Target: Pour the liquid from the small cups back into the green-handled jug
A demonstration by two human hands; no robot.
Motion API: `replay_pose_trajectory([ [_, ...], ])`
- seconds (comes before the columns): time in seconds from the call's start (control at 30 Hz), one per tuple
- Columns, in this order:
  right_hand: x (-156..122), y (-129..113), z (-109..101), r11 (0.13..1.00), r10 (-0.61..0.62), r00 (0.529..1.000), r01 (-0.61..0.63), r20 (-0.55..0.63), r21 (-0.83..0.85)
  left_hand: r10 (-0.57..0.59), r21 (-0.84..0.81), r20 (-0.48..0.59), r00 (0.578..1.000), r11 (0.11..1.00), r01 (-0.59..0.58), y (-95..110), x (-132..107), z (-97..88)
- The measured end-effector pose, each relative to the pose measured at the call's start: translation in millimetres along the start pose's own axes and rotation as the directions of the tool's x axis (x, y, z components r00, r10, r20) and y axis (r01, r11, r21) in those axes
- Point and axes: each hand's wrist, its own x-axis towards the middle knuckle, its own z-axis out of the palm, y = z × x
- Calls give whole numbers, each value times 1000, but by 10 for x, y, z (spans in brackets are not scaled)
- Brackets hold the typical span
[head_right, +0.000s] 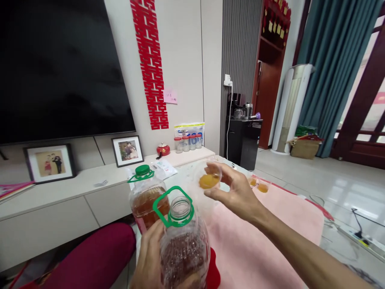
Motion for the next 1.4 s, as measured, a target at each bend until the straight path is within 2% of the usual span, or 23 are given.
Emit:
replay_pose_trajectory([
  [0.1, 49, -147, 64, 985, -116, 990, 124, 76, -120, -2, -34, 27, 1000, 999, 3, -19, 0, -19],
  [0.2, 88, -230, 89, 929, -220, 965, 253, 145, -270, -9, -58, 52, 999, 998, 12, -29, 2, -28],
  [0.33, 124, -249, 85, 813, -366, 905, 424, 216, -399, 11, -89, 8, 1000, 996, -10, -28, 2, -4],
  [0.5, 136, -223, 69, 701, -493, 823, 567, 280, -432, -7, -108, 8, 1000, 994, 8, -37, 0, 20],
  [0.63, 149, -237, 68, 642, -547, 776, 630, 315, -438, -8, -84, 22, 1000, 996, 9, -30, -1, 23],
  [0.77, 165, -274, 73, 600, -587, 736, 675, 337, -429, -20, -39, -20, 1000, 999, 19, 2, 0, 32],
  [1.07, 172, -349, 82, 536, -624, 686, 725, 376, -433, 39, 2, -59, 997, 999, -39, -54, -10, 65],
  [1.27, 186, -398, 86, 504, -618, 672, 737, 407, -450, 45, -31, -6, 999, 998, -46, -125, -10, 67],
  [1.4, 183, -422, 89, 480, -616, 665, 742, 422, -468, 50, -4, -67, 997, 999, -51, -75, -12, 96],
])
